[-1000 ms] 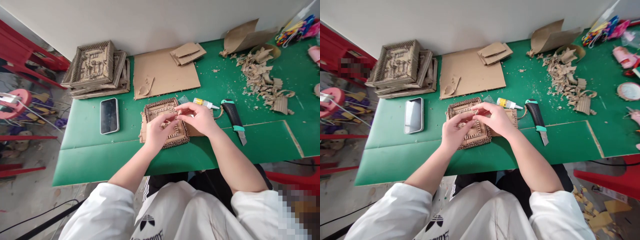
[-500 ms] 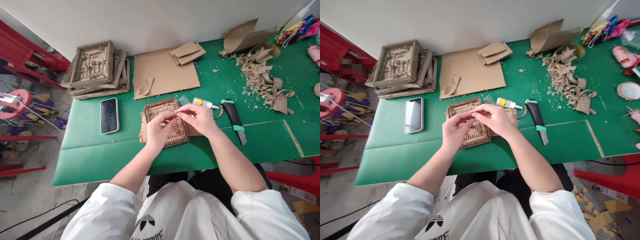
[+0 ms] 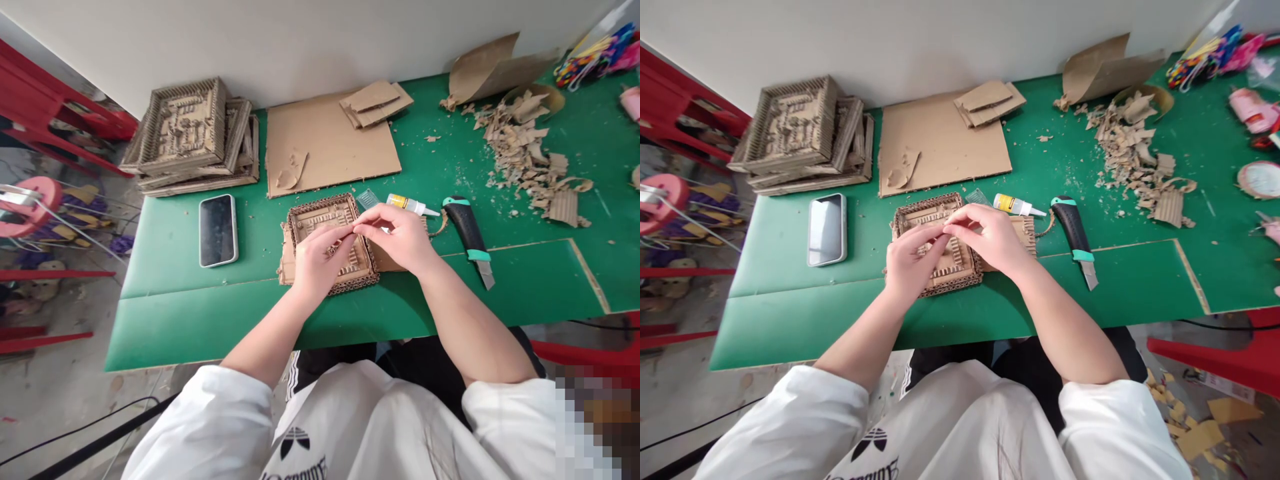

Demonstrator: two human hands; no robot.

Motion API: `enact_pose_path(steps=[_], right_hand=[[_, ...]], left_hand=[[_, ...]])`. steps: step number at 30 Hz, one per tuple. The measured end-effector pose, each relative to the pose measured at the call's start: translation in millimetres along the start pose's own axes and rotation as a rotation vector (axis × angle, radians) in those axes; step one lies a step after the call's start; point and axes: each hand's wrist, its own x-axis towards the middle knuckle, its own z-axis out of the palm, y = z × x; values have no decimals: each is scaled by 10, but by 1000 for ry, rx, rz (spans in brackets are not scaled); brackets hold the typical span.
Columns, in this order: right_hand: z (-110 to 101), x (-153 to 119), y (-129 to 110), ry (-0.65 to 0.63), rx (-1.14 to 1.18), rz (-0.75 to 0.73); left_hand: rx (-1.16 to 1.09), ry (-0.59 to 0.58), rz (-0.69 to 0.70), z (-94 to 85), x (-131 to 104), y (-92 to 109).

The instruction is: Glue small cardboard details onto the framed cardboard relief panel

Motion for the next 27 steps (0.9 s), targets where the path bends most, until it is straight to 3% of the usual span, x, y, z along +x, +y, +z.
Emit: enact_pose_path(steps=[5,8,11,16,21,27], right_hand=[[-13,31,38,58,107,111],[-36,36,20,38,96,119],[-54,29,-4,-26,-12,49],[-21,8,42,-66,-221,-114],[28,1,107,-31,-388,-219],[26,1,63,-46,-423,-268]], left_hand=[[16,-7,-62,3,7,24],[58,26,-19,-5,5,-2],[124,36,95,-39,6,-60],[239,-56,236,-152,51,-140],[259,-130,221,-204,101,-151],[234,-65,213,-158,75,-151]])
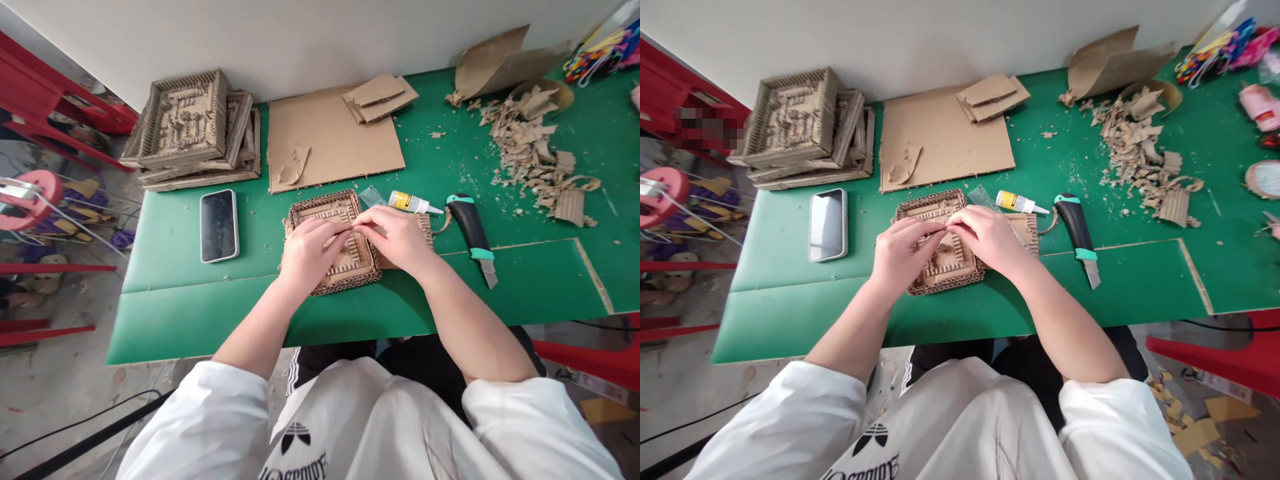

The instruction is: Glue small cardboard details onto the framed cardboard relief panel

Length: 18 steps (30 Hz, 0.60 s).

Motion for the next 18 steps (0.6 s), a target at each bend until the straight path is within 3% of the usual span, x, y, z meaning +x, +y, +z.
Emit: enact_pose_path(steps=[6,18], right_hand=[[8,-6,2,17,-2,-117],[21,-10,-31,42,-1,-32]], left_hand=[[23,63,7,26,-21,16],[23,106,19,68,-21,34]])
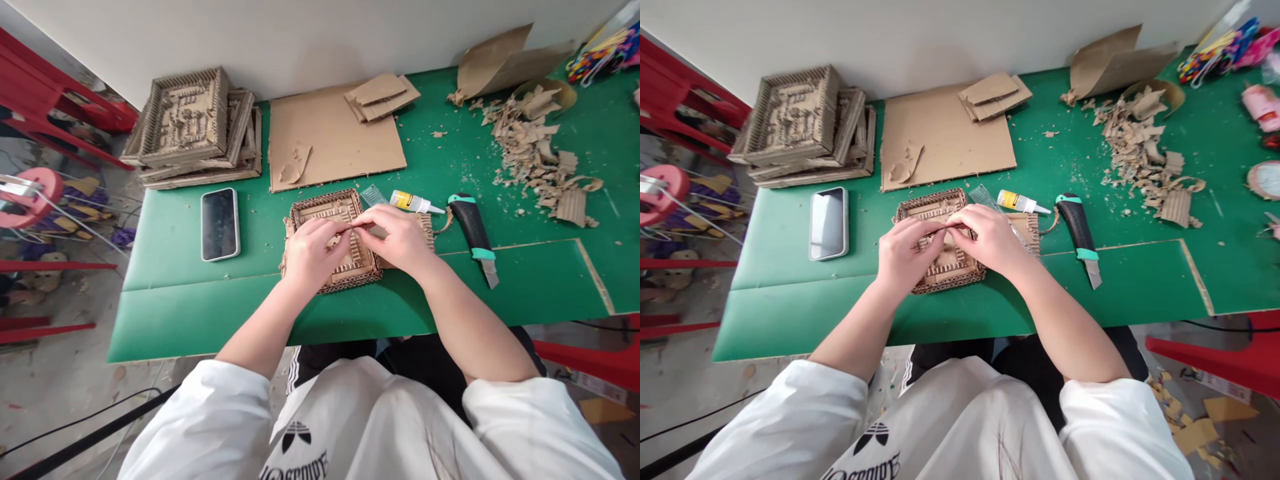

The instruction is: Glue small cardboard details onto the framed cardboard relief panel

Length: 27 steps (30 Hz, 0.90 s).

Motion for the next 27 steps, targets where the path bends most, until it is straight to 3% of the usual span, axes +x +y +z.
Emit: enact_pose_path(steps=[3,8,16,20,23,25,27], right_hand=[[17,-2,-9,-10,-7,17],[59,-10,-39,50,-83,17],[150,-51,-48,191,-215,-99],[125,-74,-62,290,-190,-118],[62,-60,-44,355,15,135],[39,-39,-1,292,237,320],[40,-16,54,198,432,432]], left_hand=[[-33,-5,-53,18,3,27],[-195,-55,-306,39,41,92],[-787,-17,-736,97,86,187],[-964,-2,-905,91,102,115],[-896,106,-952,-46,37,-91],[-658,208,-864,-188,-80,-279],[-322,181,-744,-321,-242,-473]])
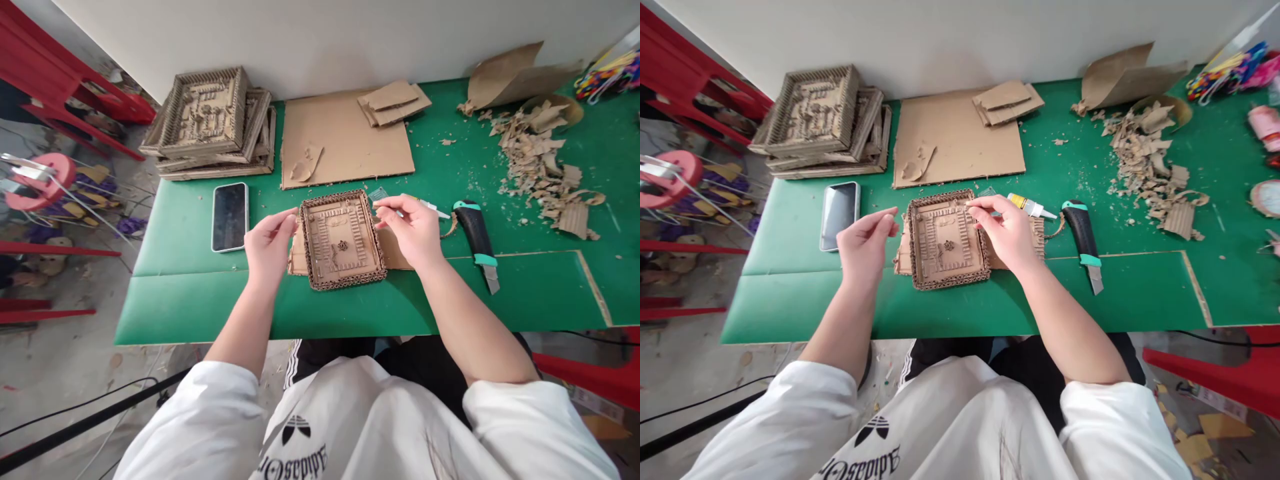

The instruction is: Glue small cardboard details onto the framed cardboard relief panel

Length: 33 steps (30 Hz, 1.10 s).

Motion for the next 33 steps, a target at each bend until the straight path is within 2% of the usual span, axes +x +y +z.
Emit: enact_pose_path(steps=[3,6,8,12,15,18,22,26,29,31,33], right_hand=[[7,47,57,-67,169,146],[28,50,71,-81,253,218],[47,31,56,-115,236,220],[86,-26,-6,-168,-32,76],[88,-53,-44,-181,-231,-112],[65,-60,-65,-208,-357,-244],[58,-72,-79,-237,-421,-313],[74,-89,-80,-251,-421,-326],[-13,-52,-79,-268,-391,-273],[-155,20,-63,-174,-410,-227],[-338,123,-13,-6,-527,-185]], left_hand=[[420,-10,222,-217,-22,-259],[585,42,393,-255,-100,-317],[548,62,439,-192,-161,-205],[331,-180,573,70,-221,166],[232,-256,681,271,-197,319],[162,-281,651,374,-160,327],[118,-291,560,391,-157,294],[100,-289,484,404,-173,303],[124,-288,430,399,-152,304],[161,-255,431,365,-120,284],[204,-213,457,312,-85,246]])
